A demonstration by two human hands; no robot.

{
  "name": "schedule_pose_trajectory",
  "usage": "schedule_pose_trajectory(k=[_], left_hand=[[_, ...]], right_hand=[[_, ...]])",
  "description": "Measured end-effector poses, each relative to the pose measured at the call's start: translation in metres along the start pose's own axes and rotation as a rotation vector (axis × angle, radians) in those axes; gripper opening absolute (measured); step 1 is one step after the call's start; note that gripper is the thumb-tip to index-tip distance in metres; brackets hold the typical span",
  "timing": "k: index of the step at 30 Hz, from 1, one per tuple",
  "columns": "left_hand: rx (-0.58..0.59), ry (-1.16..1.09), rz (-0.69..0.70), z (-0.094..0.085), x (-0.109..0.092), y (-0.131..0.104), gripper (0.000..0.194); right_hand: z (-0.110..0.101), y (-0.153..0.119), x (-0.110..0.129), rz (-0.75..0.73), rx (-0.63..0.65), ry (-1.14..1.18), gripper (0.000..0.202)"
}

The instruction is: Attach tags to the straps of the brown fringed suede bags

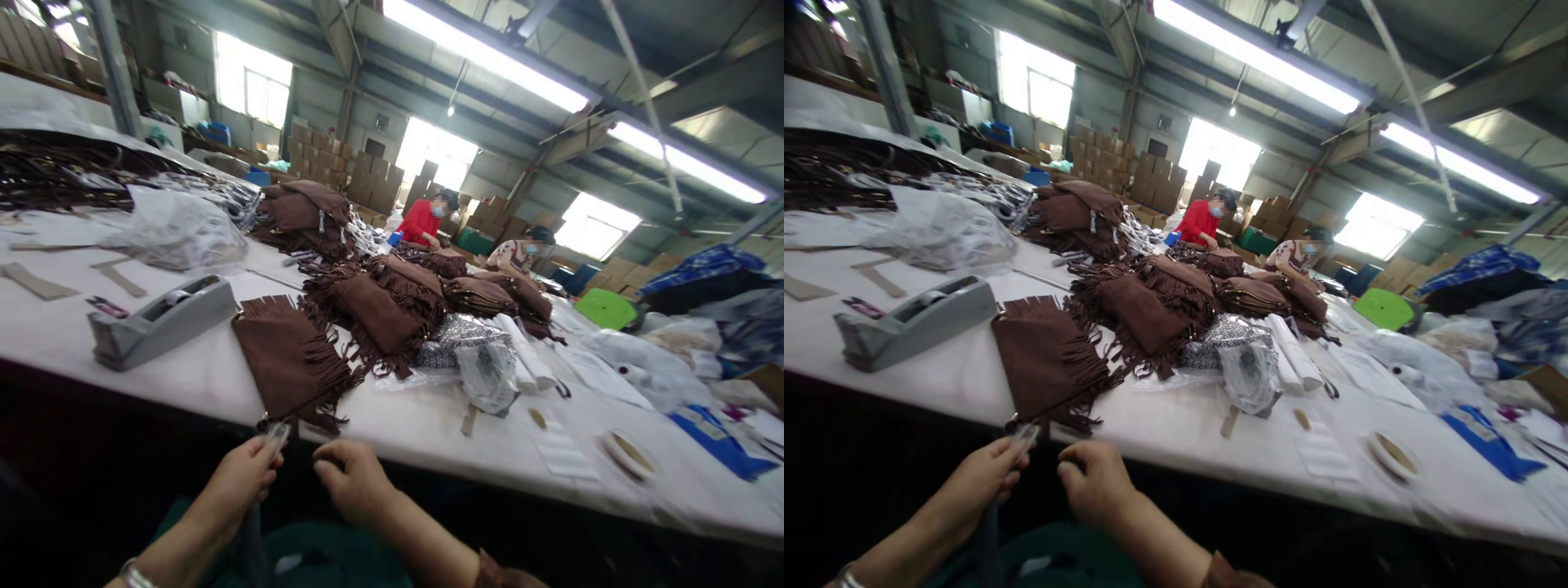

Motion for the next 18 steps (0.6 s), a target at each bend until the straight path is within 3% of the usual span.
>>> schedule_pose_trajectory(k=[5,7,11,18], left_hand=[[-0.035,-0.003,0.072,-0.009,0.002,-0.005,0.049],[-0.044,-0.043,0.083,-0.01,0.0,-0.008,0.053],[-0.032,-0.037,0.087,-0.01,-0.004,-0.009,0.052],[0.067,0.123,0.118,-0.005,-0.009,0.0,0.044]], right_hand=[[0.046,0.044,-0.025,0.233,0.056,0.197,0.02],[0.059,0.052,-0.032,0.331,0.007,0.307,0.027],[0.064,0.06,-0.037,0.449,-0.108,0.436,0.032],[0.055,0.06,-0.042,0.433,-0.192,0.514,0.021]])
Point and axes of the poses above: each hand's wrist, its own y-axis towards the middle knuckle, its own z-axis out of the palm, x = y × z, the point moved 10 cm from there along y, towards the middle knuckle, and after that the axes turned 15 degrees about y, right-handed, at the moved point
